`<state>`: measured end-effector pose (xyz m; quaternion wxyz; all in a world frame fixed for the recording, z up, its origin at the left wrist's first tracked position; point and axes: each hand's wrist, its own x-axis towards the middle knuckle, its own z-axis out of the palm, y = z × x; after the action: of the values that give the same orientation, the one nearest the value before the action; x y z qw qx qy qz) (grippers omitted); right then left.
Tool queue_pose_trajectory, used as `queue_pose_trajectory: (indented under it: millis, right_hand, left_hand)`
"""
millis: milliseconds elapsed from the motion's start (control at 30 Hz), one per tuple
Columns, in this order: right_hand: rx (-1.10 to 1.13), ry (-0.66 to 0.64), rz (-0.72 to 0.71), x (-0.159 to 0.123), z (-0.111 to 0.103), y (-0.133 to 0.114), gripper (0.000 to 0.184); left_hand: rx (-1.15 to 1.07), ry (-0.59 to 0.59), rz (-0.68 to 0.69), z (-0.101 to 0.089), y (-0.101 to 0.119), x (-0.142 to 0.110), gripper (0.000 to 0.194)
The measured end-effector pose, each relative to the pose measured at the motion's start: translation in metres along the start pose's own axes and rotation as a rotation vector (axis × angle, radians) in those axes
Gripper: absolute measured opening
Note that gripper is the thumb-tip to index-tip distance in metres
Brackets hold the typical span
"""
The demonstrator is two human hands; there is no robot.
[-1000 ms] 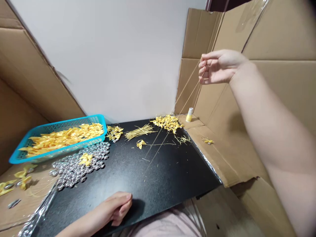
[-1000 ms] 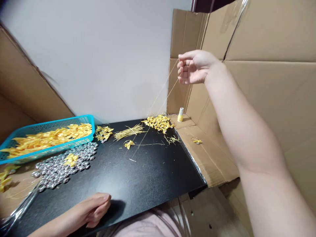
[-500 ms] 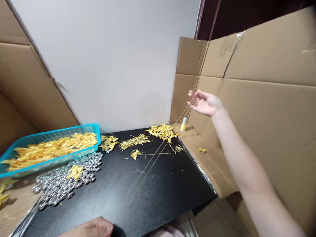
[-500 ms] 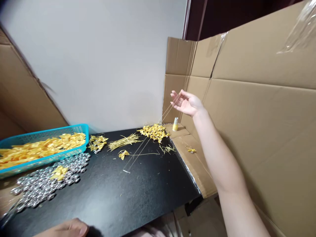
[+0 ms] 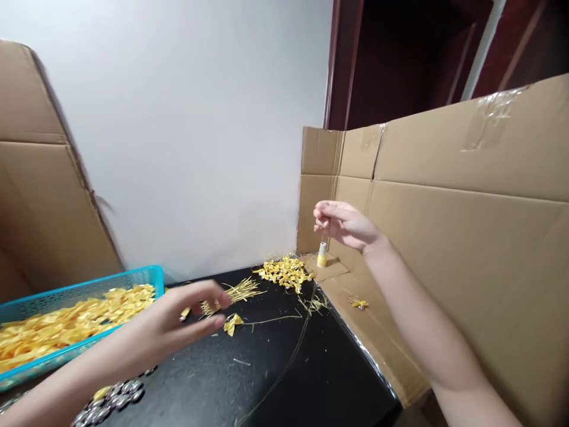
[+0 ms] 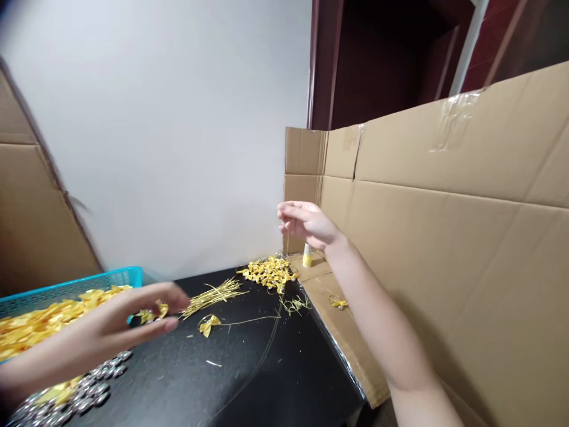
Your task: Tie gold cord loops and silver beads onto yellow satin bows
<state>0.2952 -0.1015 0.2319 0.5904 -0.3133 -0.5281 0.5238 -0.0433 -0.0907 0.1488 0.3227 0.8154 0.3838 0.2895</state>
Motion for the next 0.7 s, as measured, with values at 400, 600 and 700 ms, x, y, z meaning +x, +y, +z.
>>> queue_pose_trajectory:
  millis: [400, 600, 700]
  right_hand:
    - [-0.082, -0.131, 0.162, -0.042, 0.046, 0.11, 0.021]
    - [-0.418, 0.074, 0.102, -0.118, 0.056, 0.211, 0.011]
    - [-0.473, 0.108, 0.03, -0.136, 0.056, 0.246, 0.01]
  left_hand:
    - [-0.21, 0.183, 0.146, 0.078, 0.02, 0.028, 0.019]
    - [-0.291, -0.246, -0.308, 0.122, -0.05, -0.021, 0.021]
    - [-0.34, -0.326, -0.419, 0.141, -0.084, -0.039, 0.02]
